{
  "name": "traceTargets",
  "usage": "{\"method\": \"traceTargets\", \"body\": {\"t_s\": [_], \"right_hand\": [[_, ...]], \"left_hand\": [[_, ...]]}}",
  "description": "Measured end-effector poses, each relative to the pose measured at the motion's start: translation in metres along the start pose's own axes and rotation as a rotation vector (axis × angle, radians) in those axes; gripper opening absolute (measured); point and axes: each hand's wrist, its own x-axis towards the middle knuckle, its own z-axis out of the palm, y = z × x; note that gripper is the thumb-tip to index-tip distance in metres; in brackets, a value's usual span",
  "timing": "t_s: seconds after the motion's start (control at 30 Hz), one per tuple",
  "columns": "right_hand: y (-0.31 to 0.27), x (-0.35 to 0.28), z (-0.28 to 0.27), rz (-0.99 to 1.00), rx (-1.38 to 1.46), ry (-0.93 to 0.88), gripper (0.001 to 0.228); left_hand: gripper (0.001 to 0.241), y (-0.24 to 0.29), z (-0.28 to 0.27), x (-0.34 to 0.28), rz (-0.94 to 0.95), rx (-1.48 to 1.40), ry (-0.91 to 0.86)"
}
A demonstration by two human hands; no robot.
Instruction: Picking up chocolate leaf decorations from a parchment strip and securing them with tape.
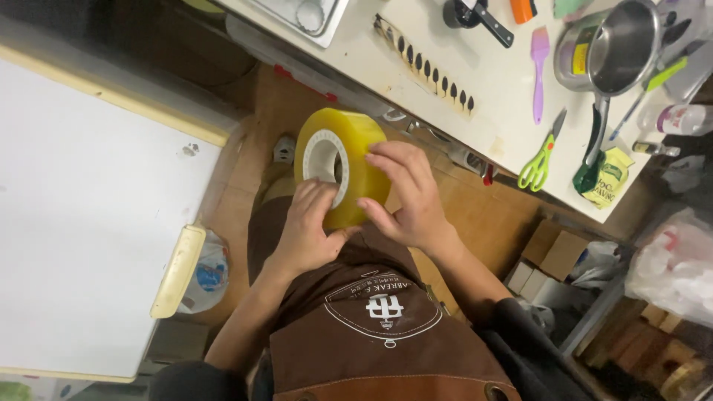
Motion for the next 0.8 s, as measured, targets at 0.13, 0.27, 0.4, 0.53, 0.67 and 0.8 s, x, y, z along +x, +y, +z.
{"method": "traceTargets", "body": {"t_s": [0.13,0.27,0.4,0.53,0.67,0.8], "right_hand": [[0.012,-0.013,0.016,0.026,-0.002,0.189,0.043],[0.007,-0.014,0.021,0.03,0.028,0.401,0.025],[0.004,-0.027,0.024,0.035,-0.019,0.487,0.018],[0.001,-0.022,0.02,0.087,-0.029,0.437,0.024],[-0.007,-0.016,0.008,0.147,0.02,0.455,0.028],[-0.005,-0.031,0.011,0.174,-0.011,0.499,0.026]], "left_hand": [[0.057,-0.002,0.018,-0.007,0.048,0.022,-0.043],[0.049,0.01,0.02,-0.002,0.066,0.034,-0.047],[0.05,0.015,0.019,0.0,0.059,0.051,-0.086],[0.05,0.011,0.023,-0.003,0.056,0.058,-0.104],[0.047,0.021,0.022,0.003,0.083,0.087,-0.184],[0.045,0.025,0.026,0.007,0.082,0.094,-0.205]]}}
